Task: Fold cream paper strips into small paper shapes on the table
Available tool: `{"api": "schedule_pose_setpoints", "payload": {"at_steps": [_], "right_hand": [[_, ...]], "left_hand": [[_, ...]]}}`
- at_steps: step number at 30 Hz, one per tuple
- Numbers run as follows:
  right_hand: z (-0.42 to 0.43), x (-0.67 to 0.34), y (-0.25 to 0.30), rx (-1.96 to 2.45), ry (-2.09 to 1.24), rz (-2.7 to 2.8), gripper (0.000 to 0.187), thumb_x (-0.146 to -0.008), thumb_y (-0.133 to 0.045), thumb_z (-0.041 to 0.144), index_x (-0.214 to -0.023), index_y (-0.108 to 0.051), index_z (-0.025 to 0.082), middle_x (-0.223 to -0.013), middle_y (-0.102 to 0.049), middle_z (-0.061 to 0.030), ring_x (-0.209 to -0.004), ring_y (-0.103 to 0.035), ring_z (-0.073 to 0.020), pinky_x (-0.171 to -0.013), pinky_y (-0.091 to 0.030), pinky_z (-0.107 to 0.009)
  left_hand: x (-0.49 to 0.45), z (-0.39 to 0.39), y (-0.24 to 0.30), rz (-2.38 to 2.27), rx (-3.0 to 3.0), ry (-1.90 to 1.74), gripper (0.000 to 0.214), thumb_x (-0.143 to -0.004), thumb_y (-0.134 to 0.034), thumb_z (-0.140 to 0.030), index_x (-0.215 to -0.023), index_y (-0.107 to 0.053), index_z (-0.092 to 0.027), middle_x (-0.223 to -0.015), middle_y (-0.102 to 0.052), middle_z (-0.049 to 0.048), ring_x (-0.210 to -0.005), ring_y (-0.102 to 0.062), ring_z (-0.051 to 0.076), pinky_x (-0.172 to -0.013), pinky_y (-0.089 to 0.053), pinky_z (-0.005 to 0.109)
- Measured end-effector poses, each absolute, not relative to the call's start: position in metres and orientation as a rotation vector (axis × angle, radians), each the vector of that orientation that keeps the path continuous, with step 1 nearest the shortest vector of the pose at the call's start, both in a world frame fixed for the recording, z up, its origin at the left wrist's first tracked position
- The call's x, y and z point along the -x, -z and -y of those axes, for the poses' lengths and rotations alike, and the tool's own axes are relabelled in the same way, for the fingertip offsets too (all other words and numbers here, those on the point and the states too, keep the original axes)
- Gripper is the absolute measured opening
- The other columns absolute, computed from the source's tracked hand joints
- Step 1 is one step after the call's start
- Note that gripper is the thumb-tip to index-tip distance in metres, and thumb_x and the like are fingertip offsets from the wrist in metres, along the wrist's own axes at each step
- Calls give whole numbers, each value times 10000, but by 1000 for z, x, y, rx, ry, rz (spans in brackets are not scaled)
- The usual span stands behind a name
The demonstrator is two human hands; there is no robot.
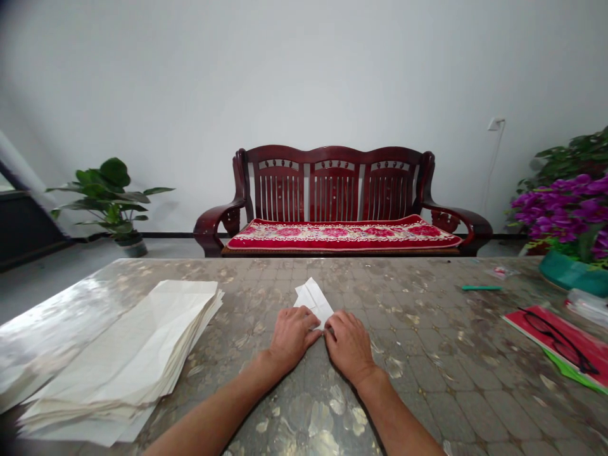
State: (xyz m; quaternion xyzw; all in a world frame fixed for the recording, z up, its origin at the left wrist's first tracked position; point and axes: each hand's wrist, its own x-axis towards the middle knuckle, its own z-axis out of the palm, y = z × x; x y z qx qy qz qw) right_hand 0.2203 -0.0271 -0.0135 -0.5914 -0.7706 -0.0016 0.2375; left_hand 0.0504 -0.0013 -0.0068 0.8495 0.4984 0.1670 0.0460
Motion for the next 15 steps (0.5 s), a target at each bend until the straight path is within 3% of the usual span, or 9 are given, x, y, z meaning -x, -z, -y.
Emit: {"api": "schedule_pose_setpoints", "payload": {"at_steps": [2, 7, 11, 15], "right_hand": [[25, -219, 17, 1634, -34, 2041, 123, -839, -562, 183, -938, -615, 235, -993, -624, -52, -973, -564, -217, -848, -410, -320], [22, -217, 25, 1774, 6, 1891, 497, -802, -605, 233, -1291, -516, 217, -1202, -573, -125, -1110, -524, -288, -902, -401, -385], [20, -219, 28, 1890, -24, 1823, 588, -788, -629, 282, -1349, -486, 178, -1115, -638, -131, -1039, -552, -319, -856, -407, -415], [19, -219, 32, 1846, -59, 1796, 559, -792, -606, 242, -1341, -502, 216, -942, -691, -60, -882, -601, -251, -770, -420, -353]], "left_hand": [[-52, 0, 7, -1548, -2556, -548, 174, -863, -654, -406, -975, -693, -280, -1025, -649, 36, -1024, -571, 244, -897, -381, 407], [-54, -3, 9, -1620, -2416, -579, 169, -827, -695, -371, -977, -687, -294, -1059, -639, 22, -1048, -557, 249, -890, -384, 396], [-55, -5, 11, -1645, -2363, -596, 175, -819, -694, -372, -976, -680, -297, -1052, -634, 11, -1056, -549, 241, -908, -375, 395], [-54, -5, 12, -1648, -2347, -605, 192, -811, -697, -379, -978, -672, -288, -1054, -634, 17, -1054, -549, 246, -898, -378, 393]]}}
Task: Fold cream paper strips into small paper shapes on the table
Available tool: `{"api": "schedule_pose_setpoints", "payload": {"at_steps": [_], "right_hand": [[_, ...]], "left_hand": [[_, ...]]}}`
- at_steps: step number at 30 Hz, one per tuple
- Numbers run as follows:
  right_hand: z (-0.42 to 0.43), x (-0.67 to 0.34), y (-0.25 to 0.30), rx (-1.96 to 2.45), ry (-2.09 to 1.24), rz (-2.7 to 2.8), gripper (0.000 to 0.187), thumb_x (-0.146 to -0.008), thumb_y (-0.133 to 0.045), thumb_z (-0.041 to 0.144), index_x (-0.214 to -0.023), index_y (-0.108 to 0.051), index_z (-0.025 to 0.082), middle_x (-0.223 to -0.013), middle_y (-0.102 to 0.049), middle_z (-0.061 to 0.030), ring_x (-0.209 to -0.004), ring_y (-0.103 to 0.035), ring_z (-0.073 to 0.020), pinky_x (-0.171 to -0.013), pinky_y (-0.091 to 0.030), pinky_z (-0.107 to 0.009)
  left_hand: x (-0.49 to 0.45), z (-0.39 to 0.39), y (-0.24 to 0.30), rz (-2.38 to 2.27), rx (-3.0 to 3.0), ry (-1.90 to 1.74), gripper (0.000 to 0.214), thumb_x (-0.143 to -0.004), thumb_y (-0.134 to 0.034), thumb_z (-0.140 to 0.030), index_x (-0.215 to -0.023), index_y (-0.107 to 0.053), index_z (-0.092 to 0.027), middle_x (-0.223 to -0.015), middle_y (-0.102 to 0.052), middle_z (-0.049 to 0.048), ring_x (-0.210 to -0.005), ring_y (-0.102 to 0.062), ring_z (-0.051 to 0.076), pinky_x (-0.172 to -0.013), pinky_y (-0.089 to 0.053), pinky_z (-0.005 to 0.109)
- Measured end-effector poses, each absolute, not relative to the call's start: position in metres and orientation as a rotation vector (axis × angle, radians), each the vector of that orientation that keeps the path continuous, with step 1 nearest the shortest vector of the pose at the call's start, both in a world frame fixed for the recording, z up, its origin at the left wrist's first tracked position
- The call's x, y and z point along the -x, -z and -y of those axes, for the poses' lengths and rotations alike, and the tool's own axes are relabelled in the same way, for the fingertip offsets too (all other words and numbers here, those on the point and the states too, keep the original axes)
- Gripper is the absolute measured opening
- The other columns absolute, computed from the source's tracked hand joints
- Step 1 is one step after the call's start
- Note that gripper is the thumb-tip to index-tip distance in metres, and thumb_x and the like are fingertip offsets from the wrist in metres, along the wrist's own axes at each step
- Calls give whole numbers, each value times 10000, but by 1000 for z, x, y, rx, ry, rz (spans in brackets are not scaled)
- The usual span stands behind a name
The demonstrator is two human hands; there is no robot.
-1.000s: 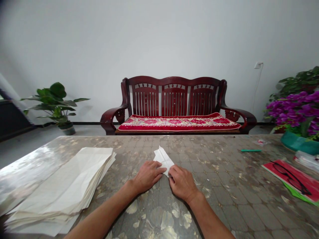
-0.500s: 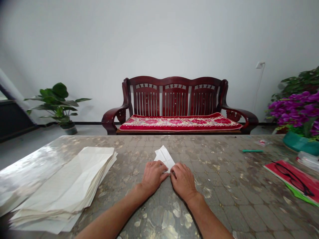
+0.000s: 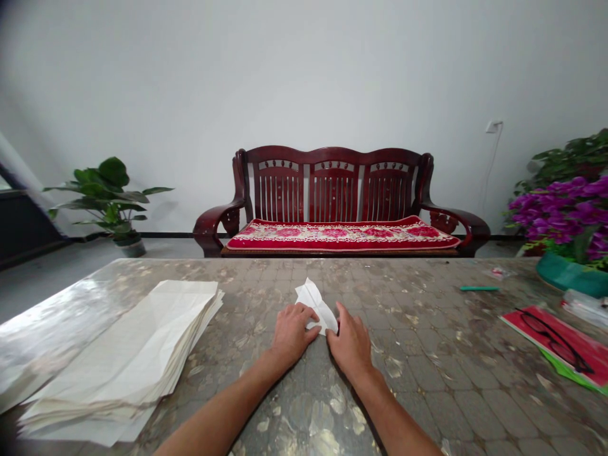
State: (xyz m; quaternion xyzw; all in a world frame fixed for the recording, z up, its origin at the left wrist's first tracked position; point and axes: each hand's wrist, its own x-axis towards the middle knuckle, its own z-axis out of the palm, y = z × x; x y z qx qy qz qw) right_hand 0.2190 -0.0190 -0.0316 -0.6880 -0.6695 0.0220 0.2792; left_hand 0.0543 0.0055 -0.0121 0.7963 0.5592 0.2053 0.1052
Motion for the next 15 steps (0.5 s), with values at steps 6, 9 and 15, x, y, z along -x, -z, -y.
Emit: {"api": "schedule_pose_setpoints", "payload": {"at_steps": [6, 9, 15], "right_hand": [[24, -216, 24, 1695, -56, 1991, 310, -826, -543, 143, -1083, -671, 261, -898, -678, -30, -900, -581, -214, -794, -416, -305], [28, -215, 19, 1650, -39, 2084, 245, -848, -540, 145, -977, -707, 269, -901, -658, -38, -918, -563, -212, -808, -402, -298], [34, -212, 14, 1618, 2, 2155, 239, -857, -540, 145, -959, -724, 260, -885, -611, -45, -912, -531, -203, -807, -385, -296]], "left_hand": [[-56, -4, 8, -1689, -2361, -562, 143, -817, -684, -370, -880, -653, -245, -1007, -632, 28, -1018, -557, 237, -870, -393, 366], [-55, -5, 9, -1709, -2356, -524, 148, -821, -674, -366, -838, -633, -225, -983, -624, 39, -990, -563, 230, -858, -404, 352], [-41, -3, 16, -1632, -2362, -765, 118, -812, -636, -233, -918, -585, -223, -1079, -588, 41, -1053, -552, 214, -908, -445, 349]]}}
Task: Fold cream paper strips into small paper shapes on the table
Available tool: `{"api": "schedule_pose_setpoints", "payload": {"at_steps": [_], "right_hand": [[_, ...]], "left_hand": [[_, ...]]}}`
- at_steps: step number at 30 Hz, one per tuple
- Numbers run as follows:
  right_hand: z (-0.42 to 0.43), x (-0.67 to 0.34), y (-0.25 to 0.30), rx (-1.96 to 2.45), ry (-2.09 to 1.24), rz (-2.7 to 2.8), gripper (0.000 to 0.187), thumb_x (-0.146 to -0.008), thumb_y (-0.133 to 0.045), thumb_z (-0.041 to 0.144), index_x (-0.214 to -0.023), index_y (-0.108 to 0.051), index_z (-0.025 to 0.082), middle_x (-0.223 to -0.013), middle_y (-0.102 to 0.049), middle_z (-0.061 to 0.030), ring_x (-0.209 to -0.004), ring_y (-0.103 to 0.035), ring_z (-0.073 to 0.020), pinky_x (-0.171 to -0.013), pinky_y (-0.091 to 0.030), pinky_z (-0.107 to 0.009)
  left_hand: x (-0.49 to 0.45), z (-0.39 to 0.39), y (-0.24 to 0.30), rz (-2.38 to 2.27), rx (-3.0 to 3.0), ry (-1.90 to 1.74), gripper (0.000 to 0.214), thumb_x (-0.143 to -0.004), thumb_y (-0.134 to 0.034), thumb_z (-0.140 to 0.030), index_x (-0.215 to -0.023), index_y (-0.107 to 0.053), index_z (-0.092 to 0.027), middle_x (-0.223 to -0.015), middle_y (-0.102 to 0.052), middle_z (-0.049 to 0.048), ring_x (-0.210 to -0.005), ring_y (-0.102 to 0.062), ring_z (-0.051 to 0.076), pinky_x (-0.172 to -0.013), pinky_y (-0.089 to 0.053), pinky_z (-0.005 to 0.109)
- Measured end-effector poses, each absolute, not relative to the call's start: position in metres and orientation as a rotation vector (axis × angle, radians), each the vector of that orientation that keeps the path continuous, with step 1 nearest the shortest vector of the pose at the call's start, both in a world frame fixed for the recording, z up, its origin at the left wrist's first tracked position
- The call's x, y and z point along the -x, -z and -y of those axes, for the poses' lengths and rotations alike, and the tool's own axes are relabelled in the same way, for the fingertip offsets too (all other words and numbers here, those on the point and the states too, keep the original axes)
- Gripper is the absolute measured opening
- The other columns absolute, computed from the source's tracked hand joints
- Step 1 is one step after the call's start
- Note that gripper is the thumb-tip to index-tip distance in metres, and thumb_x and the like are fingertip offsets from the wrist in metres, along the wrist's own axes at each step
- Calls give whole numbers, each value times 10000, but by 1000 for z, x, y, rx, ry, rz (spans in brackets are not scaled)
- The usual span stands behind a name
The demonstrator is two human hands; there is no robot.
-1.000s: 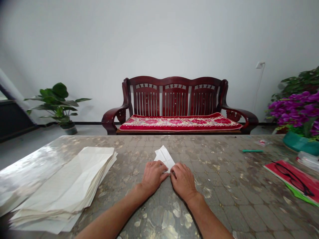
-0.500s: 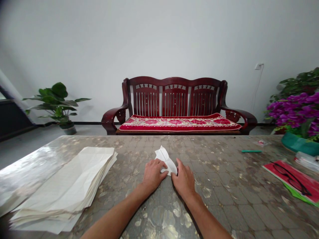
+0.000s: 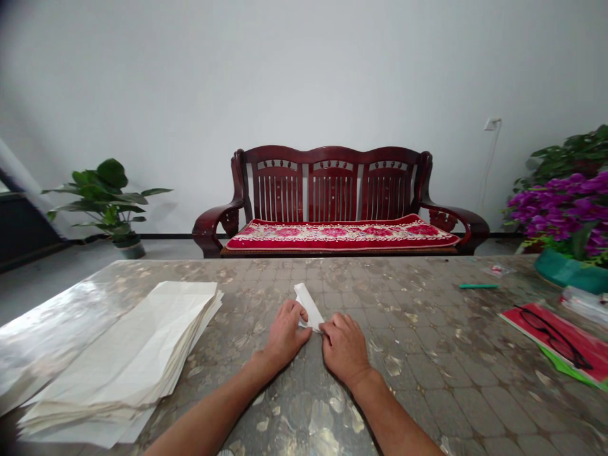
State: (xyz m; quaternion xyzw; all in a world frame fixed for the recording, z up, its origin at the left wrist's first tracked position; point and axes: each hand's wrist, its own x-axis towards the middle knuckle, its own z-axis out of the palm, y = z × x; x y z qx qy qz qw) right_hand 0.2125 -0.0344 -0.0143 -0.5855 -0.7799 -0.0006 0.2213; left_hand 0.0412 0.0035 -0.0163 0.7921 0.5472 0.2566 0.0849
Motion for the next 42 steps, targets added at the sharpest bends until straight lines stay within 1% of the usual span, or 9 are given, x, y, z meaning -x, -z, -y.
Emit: {"api": "schedule_pose_setpoints", "payload": {"at_steps": [5, 8, 13, 18, 21, 24, 29, 34, 42], "right_hand": [[38, -211, 9, 1585, 56, 2219, 167, -875, -568, 212, -941, -717, 248, -889, -600, -58, -899, -515, -212, -795, -371, -315], [39, -212, 8, 1553, 87, 2237, 152, -903, -566, 283, -859, -704, 238, -878, -604, -54, -889, -515, -208, -787, -360, -319], [35, -214, 10, 1553, 82, 2203, 321, -966, -480, 291, -721, -674, 216, -805, -626, -36, -825, -540, -180, -765, -360, -307], [26, -214, 14, 1702, -40, 2047, 300, -894, -586, 289, -604, -597, 214, -736, -611, -10, -775, -564, -159, -679, -351, -274], [22, -213, 15, 1736, -133, 1993, 196, -830, -627, 240, -639, -590, 216, -769, -615, 3, -785, -568, -155, -665, -339, -261], [20, -214, 16, 1751, -224, 1980, 149, -812, -630, 227, -669, -588, 215, -792, -613, 9, -797, -565, -158, -670, -332, -259], [22, -214, 16, 1730, -244, 1970, 33, -817, -620, 238, -790, -613, 219, -863, -609, -10, -855, -551, -179, -725, -346, -271], [22, -215, 17, 1736, -225, 1990, 122, -819, -619, 261, -934, -643, 228, -959, -607, -40, -923, -527, -207, -793, -350, -295], [17, -213, 20, 1739, -268, 1933, 70, -773, -628, 222, -841, -636, 228, -920, -624, -30, -908, -528, -217, -787, -354, -312]], "left_hand": [[-34, -6, 12, -1233, -2730, -730, 259, -939, -458, -189, -1167, -573, -234, -1428, -482, 69, -1376, -367, 218, -1114, -323, 412], [-29, -18, 14, -1114, -2865, -468, 348, -997, -369, -277, -1309, -516, -233, -1429, -513, 77, -1375, -393, 220, -1124, -302, 431], [-16, -45, 18, -1267, -2868, -288, 450, -1000, -358, -334, -1429, -417, -212, -1507, -422, 113, -1408, -349, 265, -1116, -299, 473], [-17, -66, 1, -1375, -2825, -178, 398, -932, -506, -253, -1328, -537, -246, -1444, -504, 104, -1363, -411, 293, -1116, -275, 521], [-24, -75, -15, -1108, -2857, -134, 430, -836, -661, -237, -1253, -594, -315, -1409, -547, 33, -1368, -402, 255, -1131, -272, 441], [-30, -80, -26, -931, -2833, -56, 438, -770, -745, -263, -1190, -641, -331, -1230, -663, 14, -1224, -536, 231, -1060, -352, 362], [-36, -82, -34, -1011, -2815, 95, 440, -691, -814, -359, -1104, -672, -303, -1010, -683, 29, -1046, -586, 257, -940, -415, 361], [-35, -79, -41, -1091, -2748, 280, 451, -611, -843, -464, -970, -662, -260, -1122, -616, 60, -1121, -516, 296, -864, -433, 343], [-27, -67, -48, -1133, -2541, 288, 388, -650, -819, -402, -966, -640, -265, -924, -685, -20, -874, -626, 212, -656, -390, 238]]}}
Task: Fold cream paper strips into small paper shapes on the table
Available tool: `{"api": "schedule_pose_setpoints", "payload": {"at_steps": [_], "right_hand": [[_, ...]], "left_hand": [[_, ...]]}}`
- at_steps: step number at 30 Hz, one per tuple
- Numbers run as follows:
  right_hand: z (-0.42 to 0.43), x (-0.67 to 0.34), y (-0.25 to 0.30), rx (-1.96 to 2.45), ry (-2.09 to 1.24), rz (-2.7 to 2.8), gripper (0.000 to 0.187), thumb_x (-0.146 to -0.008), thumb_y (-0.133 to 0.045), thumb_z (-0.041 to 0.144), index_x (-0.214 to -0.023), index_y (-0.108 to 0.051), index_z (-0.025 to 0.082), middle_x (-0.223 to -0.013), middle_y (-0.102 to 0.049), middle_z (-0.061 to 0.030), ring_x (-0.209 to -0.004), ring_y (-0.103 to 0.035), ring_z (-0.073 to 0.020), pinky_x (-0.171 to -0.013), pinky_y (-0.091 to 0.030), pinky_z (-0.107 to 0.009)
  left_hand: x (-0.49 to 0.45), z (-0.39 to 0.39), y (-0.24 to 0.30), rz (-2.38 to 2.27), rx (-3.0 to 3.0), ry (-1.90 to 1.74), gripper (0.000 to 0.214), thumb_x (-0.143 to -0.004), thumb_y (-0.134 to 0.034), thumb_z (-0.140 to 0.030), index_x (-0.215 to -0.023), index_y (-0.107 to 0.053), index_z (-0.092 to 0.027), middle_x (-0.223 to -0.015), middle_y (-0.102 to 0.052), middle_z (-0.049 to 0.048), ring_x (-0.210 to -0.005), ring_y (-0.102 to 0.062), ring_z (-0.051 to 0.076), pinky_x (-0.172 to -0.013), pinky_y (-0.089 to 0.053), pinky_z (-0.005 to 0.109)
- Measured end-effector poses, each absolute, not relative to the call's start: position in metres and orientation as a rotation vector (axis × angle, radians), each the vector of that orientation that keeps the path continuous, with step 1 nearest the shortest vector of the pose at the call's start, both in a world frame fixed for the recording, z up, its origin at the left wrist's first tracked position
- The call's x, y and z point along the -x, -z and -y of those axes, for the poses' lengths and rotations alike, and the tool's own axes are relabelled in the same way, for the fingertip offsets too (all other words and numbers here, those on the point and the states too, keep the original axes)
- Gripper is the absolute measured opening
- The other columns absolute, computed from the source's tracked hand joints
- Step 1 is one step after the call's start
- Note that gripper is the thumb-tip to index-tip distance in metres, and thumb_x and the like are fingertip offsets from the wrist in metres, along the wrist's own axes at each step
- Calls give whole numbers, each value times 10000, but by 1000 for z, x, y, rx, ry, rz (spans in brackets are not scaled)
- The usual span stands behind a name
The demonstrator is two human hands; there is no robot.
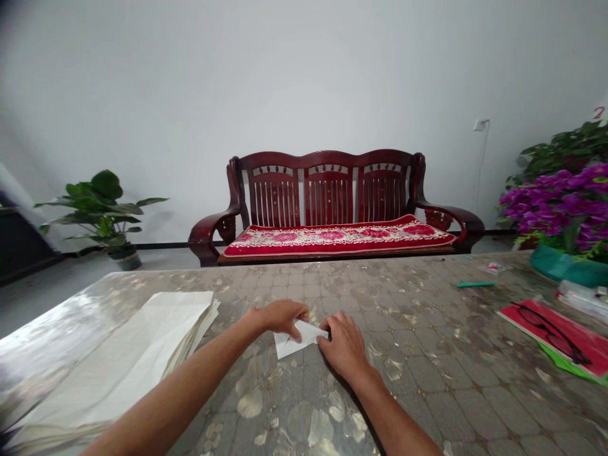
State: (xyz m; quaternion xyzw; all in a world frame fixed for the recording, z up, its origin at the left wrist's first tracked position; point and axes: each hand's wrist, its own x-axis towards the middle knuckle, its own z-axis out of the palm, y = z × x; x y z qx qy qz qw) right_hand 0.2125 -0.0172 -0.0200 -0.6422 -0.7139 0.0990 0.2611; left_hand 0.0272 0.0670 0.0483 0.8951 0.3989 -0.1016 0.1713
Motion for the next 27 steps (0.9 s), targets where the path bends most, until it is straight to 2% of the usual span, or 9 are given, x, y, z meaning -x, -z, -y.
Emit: {"api": "schedule_pose_setpoints", "payload": {"at_steps": [3, 6, 9, 11, 17, 20, 22, 24, 27], "right_hand": [[15, -213, 22, 1654, -346, 1822, 27, -776, -607, 204, -791, -605, 226, -846, -636, -17, -839, -546, -206, -745, -379, -305], [16, -215, 19, 1383, -290, 1717, 52, -822, -573, 191, -782, -567, 223, -834, -645, -16, -830, -570, -186, -758, -408, -296], [22, -215, 10, 1107, 1, 1809, 86, -876, -536, 152, -832, -568, 218, -881, -654, -29, -869, -569, -178, -797, -397, -300], [27, -212, 6, 1018, 169, 1955, 122, -906, -509, 129, -859, -582, 215, -859, -656, -30, -842, -559, -176, -771, -378, -301], [28, -203, 12, 1088, 373, 2253, 171, -940, -519, 166, -796, -605, 205, -760, -633, -30, -757, -525, -182, -717, -334, -324], [25, -203, 17, 1115, 204, 2303, 102, -910, -569, 165, -846, -634, 213, -819, -661, -30, -805, -542, -188, -740, -356, -316], [21, -206, 19, 1144, 17, 2270, 99, -876, -597, 149, -893, -654, 228, -879, -683, -23, -862, -558, -192, -769, -376, -312], [17, -209, 21, 1178, -152, 2211, 137, -850, -606, 137, -901, -674, 244, -902, -700, -11, -885, -569, -192, -790, -392, -314], [12, -213, 23, 1193, -302, 2169, 176, -834, -596, 127, -858, -706, 262, -895, -720, 2, -879, -583, -186, -806, -405, -320]], "left_hand": [[-23, -62, -47, -1126, -2580, 143, 214, -703, -781, -337, -859, -666, -244, -855, -686, -22, -831, -623, 193, -635, -370, 232], [-21, -55, -43, -1088, -2710, -255, 34, -796, -687, -242, -815, -666, -223, -834, -679, -9, -832, -604, 173, -736, -389, 248], [-22, -50, -33, -1101, -2799, -696, 85, -846, -594, -158, -830, -660, -210, -861, -668, 17, -895, -573, 183, -850, -376, 288], [-24, -48, -23, -1149, -2805, -817, 129, -850, -559, -128, -844, -659, -209, -878, -663, 32, -916, -557, 196, -856, -380, 307], [-22, -40, 3, -1090, -2647, -600, 219, -790, -561, -106, -939, -674, -220, -956, -684, 25, -952, -598, 187, -884, -435, 295], [-10, -30, 5, -944, -2570, -536, 331, -750, -644, -177, -1079, -652, -216, -1134, -680, 42, -1116, -584, 205, -1008, -408, 312], [-1, -25, 5, -899, -2536, -480, 386, -747, -672, -214, -1132, -638, -214, -1286, -626, 69, -1265, -506, 236, -1108, -331, 359], [5, -22, 5, -923, -2488, -431, 382, -768, -654, -208, -1149, -636, -230, -1392, -557, 71, -1353, -427, 251, -1168, -238, 419], [7, -22, 8, -960, -2426, -416, 375, -779, -603, -154, -1134, -646, -269, -1437, -520, 39, -1390, -385, 239, -1193, -165, 457]]}}
